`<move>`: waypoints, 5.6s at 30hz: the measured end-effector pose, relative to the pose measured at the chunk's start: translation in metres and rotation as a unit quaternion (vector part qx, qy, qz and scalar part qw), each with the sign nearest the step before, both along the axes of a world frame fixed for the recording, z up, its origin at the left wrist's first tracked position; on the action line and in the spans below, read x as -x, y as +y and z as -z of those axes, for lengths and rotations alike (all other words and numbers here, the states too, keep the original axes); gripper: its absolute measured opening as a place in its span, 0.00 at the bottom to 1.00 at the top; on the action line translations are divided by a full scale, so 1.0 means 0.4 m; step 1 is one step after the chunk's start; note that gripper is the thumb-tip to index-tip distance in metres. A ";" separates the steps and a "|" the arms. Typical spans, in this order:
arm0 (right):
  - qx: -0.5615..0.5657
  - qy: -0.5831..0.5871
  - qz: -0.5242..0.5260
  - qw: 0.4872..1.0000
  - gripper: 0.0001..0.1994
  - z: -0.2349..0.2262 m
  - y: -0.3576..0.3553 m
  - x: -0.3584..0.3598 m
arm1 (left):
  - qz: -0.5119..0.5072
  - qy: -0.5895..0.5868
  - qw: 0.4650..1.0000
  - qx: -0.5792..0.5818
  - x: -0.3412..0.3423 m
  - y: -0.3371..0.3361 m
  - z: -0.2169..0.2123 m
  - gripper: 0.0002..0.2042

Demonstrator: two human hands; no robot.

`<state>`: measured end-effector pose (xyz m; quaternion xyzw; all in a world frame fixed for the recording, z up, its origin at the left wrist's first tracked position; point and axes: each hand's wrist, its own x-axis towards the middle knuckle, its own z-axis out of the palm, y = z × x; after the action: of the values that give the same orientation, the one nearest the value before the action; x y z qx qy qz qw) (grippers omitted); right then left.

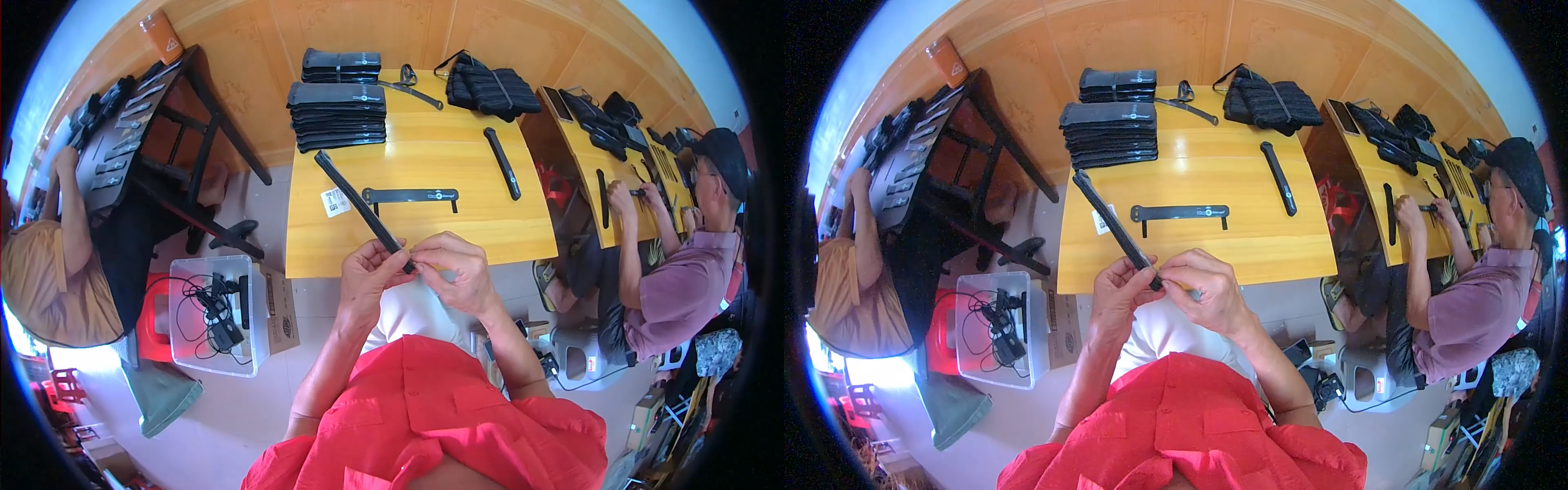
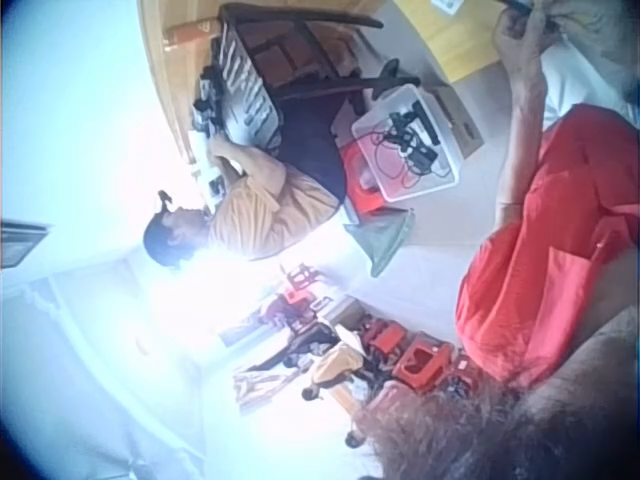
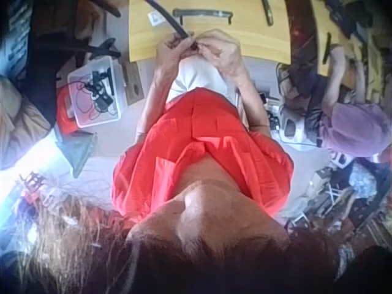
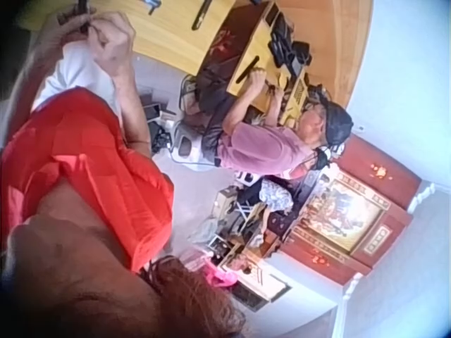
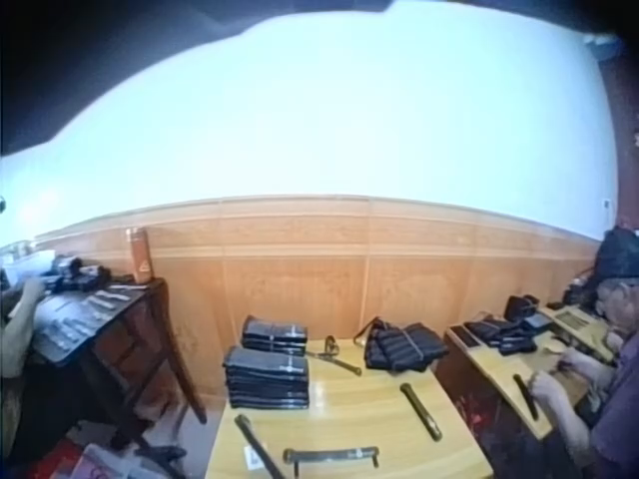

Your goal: Manually assembling black straps with plastic fittings at an assembly table.

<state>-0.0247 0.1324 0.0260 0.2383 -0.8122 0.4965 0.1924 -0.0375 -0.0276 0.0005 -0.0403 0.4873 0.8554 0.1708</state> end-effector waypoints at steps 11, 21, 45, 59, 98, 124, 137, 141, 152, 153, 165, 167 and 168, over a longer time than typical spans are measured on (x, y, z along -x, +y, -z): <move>-0.045 0.043 0.036 0.997 0.07 0.009 -0.021 -0.007 | -0.021 0.015 0.998 0.049 0.002 0.006 -0.007 0.12; 0.041 -0.050 0.060 0.996 0.06 -0.018 -0.024 -0.023 | -0.038 0.006 0.999 -0.018 -0.009 0.022 -0.023 0.11; 0.024 -0.076 0.050 0.996 0.06 -0.014 -0.024 -0.021 | -0.073 0.068 0.994 0.045 -0.016 0.029 -0.018 0.12; 0.016 -0.055 0.062 0.996 0.06 -0.009 -0.036 -0.024 | -0.113 0.113 0.981 0.108 -0.020 0.034 -0.017 0.11; -0.086 0.065 0.063 0.992 0.09 -0.039 -0.034 -0.026 | -0.042 0.015 0.999 -0.026 -0.013 0.007 -0.035 0.12; -0.090 0.064 0.125 0.986 0.08 -0.009 -0.080 -0.038 | -0.034 0.030 0.999 0.000 -0.020 -0.005 -0.009 0.13; -0.065 0.046 0.113 0.990 0.06 0.015 -0.071 -0.040 | 0.029 0.044 0.997 0.052 -0.018 -0.040 -0.015 0.13; -0.084 0.063 0.159 0.982 0.04 0.019 -0.021 0.010 | 0.128 0.029 0.991 0.037 -0.043 -0.053 -0.009 0.13; 0.047 -0.110 0.080 0.990 0.02 0.030 0.025 -0.008 | 0.181 -0.030 0.983 0.028 -0.058 -0.061 -0.006 0.14; 0.177 -0.146 0.047 0.972 0.01 0.018 0.023 -0.016 | 0.185 -0.034 0.981 0.048 -0.059 -0.064 -0.006 0.13; 0.194 -0.244 -0.039 0.949 0.16 -0.003 0.016 -0.069 | 0.183 -0.031 0.983 0.013 -0.082 -0.040 -0.016 0.13; 0.020 -0.213 -0.016 0.977 0.19 -0.005 -0.002 -0.082 | 0.167 -0.018 0.986 0.023 -0.082 -0.030 -0.013 0.12; -0.021 -0.212 -0.008 0.977 0.16 -0.014 -0.011 -0.081 | 0.149 -0.005 0.988 0.034 -0.083 -0.026 -0.012 0.12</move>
<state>0.0079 0.1279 0.0318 0.1381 -0.8428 0.5202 0.0069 -0.0043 -0.0379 0.0055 0.0227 0.5160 0.8030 0.2974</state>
